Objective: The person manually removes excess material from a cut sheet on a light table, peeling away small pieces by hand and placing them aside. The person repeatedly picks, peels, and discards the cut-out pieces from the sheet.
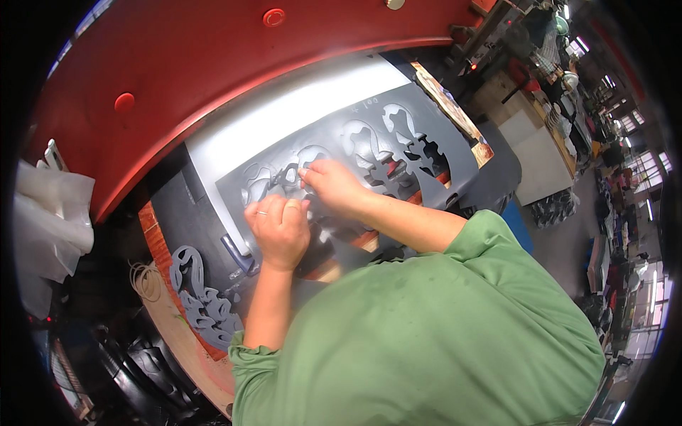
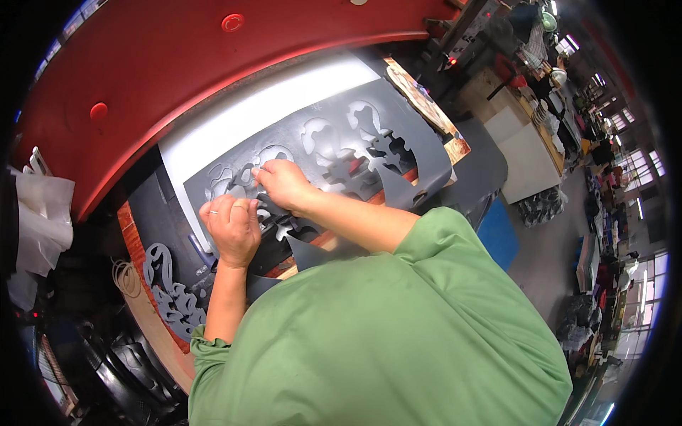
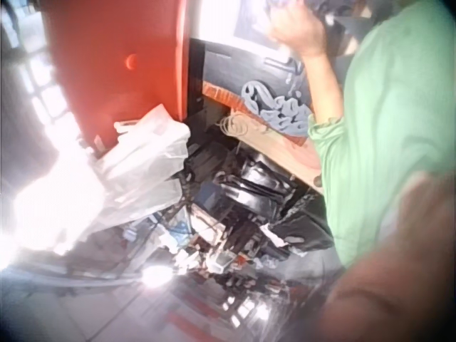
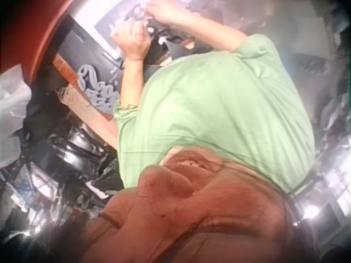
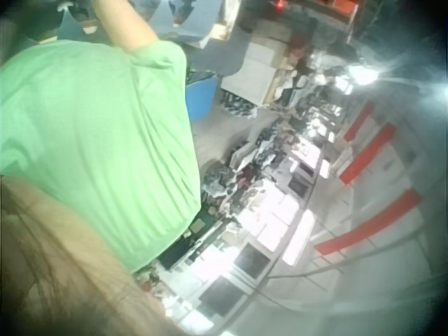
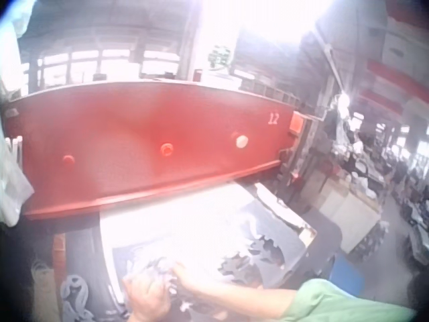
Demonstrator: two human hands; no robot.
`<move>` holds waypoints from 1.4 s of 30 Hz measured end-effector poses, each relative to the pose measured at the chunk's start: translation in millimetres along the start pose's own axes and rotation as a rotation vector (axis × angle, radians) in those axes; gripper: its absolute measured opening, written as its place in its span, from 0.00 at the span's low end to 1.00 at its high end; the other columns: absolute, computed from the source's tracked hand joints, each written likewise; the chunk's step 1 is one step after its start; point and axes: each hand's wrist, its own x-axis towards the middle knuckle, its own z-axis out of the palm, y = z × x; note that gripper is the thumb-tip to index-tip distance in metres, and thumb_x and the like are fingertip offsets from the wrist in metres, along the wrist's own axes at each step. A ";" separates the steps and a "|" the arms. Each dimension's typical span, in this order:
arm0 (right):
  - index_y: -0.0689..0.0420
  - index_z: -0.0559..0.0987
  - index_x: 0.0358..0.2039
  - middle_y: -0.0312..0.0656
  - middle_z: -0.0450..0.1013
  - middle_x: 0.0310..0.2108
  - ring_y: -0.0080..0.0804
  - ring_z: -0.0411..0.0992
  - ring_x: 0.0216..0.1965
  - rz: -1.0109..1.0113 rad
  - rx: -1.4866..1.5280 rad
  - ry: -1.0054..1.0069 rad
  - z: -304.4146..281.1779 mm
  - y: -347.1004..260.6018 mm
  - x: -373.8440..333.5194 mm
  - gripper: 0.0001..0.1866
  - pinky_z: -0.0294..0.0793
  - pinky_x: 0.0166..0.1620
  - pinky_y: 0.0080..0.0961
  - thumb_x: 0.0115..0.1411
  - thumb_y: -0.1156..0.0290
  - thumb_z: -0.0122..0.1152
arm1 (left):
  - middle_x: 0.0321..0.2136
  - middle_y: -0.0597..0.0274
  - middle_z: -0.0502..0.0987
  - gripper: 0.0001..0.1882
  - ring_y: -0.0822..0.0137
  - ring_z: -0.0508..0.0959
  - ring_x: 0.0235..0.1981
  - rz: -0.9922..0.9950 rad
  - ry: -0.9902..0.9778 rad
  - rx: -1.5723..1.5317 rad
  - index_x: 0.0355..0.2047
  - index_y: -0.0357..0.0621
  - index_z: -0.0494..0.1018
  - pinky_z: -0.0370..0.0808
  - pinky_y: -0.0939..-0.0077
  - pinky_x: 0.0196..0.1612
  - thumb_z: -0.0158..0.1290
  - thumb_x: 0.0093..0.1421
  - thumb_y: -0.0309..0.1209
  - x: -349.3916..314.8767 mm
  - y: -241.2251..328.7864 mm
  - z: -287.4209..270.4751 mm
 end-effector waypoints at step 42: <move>0.61 0.76 0.30 0.51 0.74 0.26 0.51 0.73 0.33 -0.512 -0.424 -0.065 -13.0 -32.0 15.7 0.12 0.70 0.35 0.39 0.50 0.67 0.65 | 0.19 0.69 0.73 0.13 0.79 0.67 0.22 -0.935 -0.238 -0.722 0.28 0.34 0.77 0.64 0.82 0.26 0.52 0.62 0.33 36.9 -33.5 3.7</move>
